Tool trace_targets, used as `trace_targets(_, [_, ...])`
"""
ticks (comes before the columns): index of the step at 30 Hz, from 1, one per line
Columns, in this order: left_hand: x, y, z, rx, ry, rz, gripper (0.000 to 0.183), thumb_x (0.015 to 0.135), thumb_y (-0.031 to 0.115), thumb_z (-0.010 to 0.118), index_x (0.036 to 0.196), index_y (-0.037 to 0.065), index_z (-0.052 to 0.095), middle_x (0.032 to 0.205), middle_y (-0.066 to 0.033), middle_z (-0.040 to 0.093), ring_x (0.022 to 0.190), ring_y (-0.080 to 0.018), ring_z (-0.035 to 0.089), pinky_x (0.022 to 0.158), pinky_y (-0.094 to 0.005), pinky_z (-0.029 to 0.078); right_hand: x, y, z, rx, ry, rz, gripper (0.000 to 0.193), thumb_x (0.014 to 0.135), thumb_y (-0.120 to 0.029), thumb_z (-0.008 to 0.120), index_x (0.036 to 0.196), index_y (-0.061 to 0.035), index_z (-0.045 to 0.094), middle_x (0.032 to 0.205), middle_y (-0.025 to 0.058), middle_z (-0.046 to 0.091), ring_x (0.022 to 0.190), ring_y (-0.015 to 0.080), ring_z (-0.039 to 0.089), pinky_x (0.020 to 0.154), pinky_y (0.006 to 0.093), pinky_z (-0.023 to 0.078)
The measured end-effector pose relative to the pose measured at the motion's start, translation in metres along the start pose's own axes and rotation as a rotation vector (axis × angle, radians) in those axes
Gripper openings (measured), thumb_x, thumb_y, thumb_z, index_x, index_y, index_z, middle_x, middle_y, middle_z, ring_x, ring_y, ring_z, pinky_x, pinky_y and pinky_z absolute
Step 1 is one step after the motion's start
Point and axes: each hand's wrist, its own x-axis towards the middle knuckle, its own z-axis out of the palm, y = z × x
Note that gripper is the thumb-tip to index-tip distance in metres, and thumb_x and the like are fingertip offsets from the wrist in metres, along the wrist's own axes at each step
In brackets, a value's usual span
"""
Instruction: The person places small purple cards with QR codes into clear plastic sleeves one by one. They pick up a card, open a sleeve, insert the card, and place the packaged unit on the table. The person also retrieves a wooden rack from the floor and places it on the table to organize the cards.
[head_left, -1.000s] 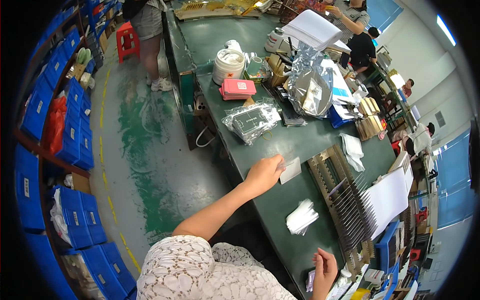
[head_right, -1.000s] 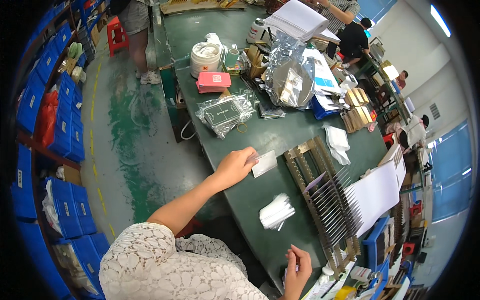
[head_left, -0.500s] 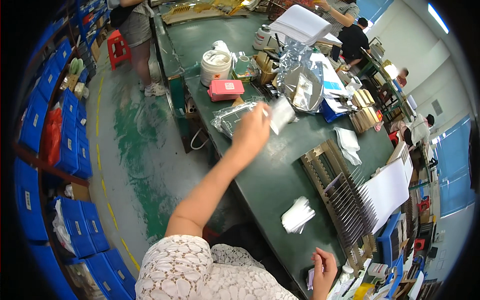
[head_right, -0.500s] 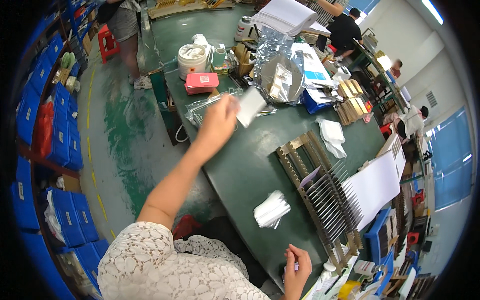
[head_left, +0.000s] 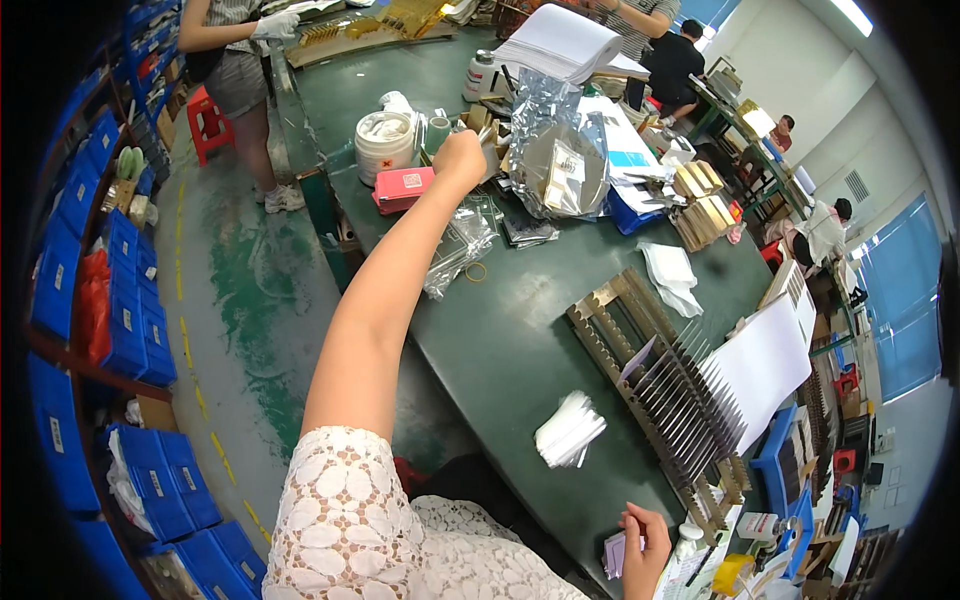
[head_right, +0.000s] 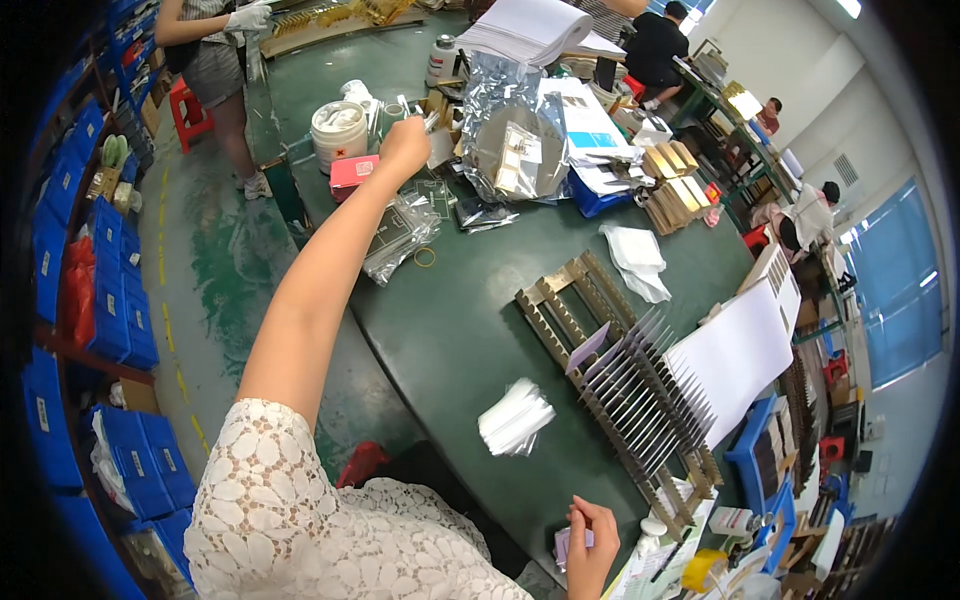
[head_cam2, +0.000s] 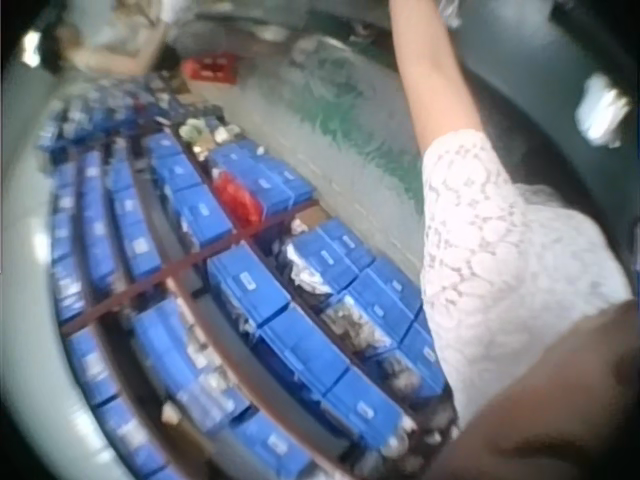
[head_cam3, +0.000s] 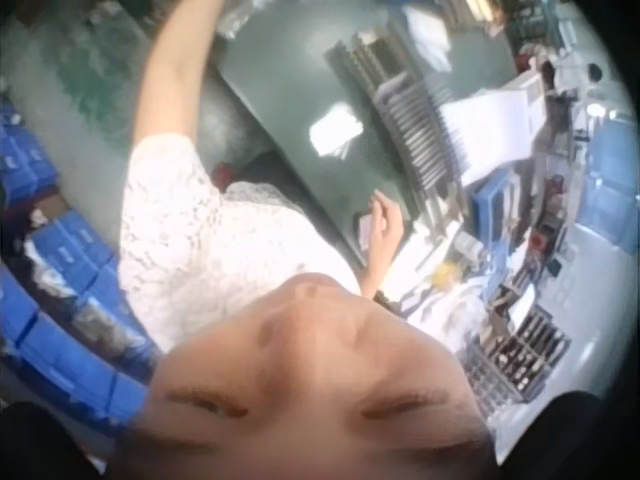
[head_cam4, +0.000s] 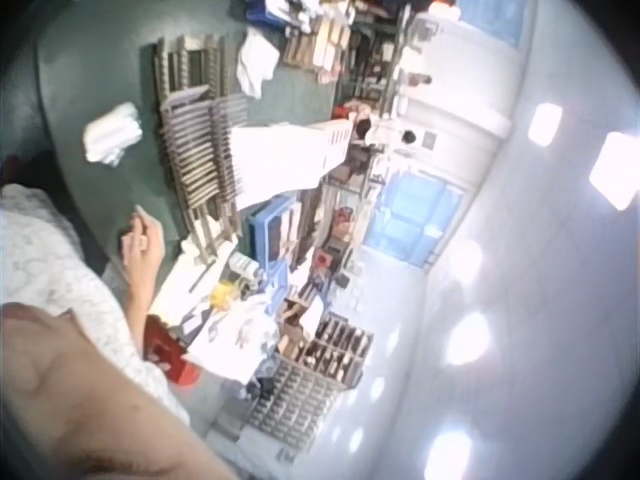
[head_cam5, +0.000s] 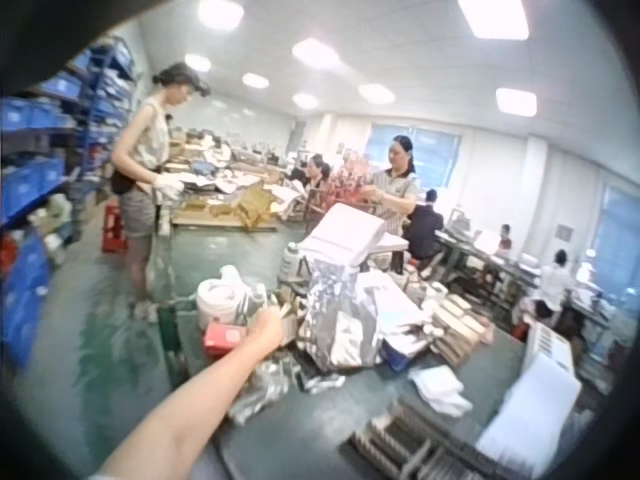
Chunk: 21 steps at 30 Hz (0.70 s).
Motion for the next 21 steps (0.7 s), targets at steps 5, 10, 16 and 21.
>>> trace_targets(5, [0.02, -0.018, 0.028, -0.078, -0.058, 0.002, 0.02, 0.079, 0.013, 0.057, 0.092, -0.001, 0.066, 0.09, -0.0205, 0.065, 0.083, -0.0338, 0.064, 0.072, -0.0421, 0.051, -0.002, -0.001, -0.001, 0.078, 0.014, 0.079, 0.02, 0.09, -0.007, 0.056, 0.108, -0.0014, 0.063, 0.098, 0.0089, 0.063, 0.087, 0.0168, 0.059, 0.076, 0.0272, 0.046])
trace_targets(10, [0.04, -0.041, 0.038, -0.209, -0.069, -0.046, 0.017, 0.079, 0.02, 0.061, 0.085, 0.005, 0.066, 0.061, -0.0088, 0.065, 0.049, -0.0165, 0.06, 0.049, -0.0305, 0.048, 0.002, 0.015, 0.0, -0.003, -0.014, -0.022, 0.02, 0.09, -0.006, 0.056, 0.108, -0.0003, 0.063, 0.099, 0.0101, 0.063, 0.09, 0.0177, 0.059, 0.078, 0.0277, 0.046])
trace_targets(16, [0.033, -0.023, 0.027, -0.437, -0.269, -0.182, 0.015, 0.081, 0.019, 0.061, 0.089, 0.006, 0.062, 0.061, -0.0081, 0.062, 0.044, -0.0134, 0.054, 0.039, -0.0288, 0.04, 0.006, 0.005, 0.0, 0.03, -0.037, 0.078, 0.02, 0.09, -0.007, 0.056, 0.108, -0.0002, 0.062, 0.102, 0.0105, 0.063, 0.091, 0.018, 0.059, 0.08, 0.0279, 0.046])
trace_targets(21, [0.045, -0.022, 0.054, -0.48, -0.3, -0.153, 0.019, 0.08, 0.021, 0.063, 0.09, 0.006, 0.061, 0.058, -0.0056, 0.059, 0.043, -0.0122, 0.052, 0.037, -0.0267, 0.038, 0.009, 0.01, 0.003, 0.001, -0.07, 0.086, 0.021, 0.09, -0.007, 0.057, 0.109, -0.0009, 0.062, 0.102, 0.0104, 0.063, 0.091, 0.0176, 0.059, 0.08, 0.0279, 0.046])
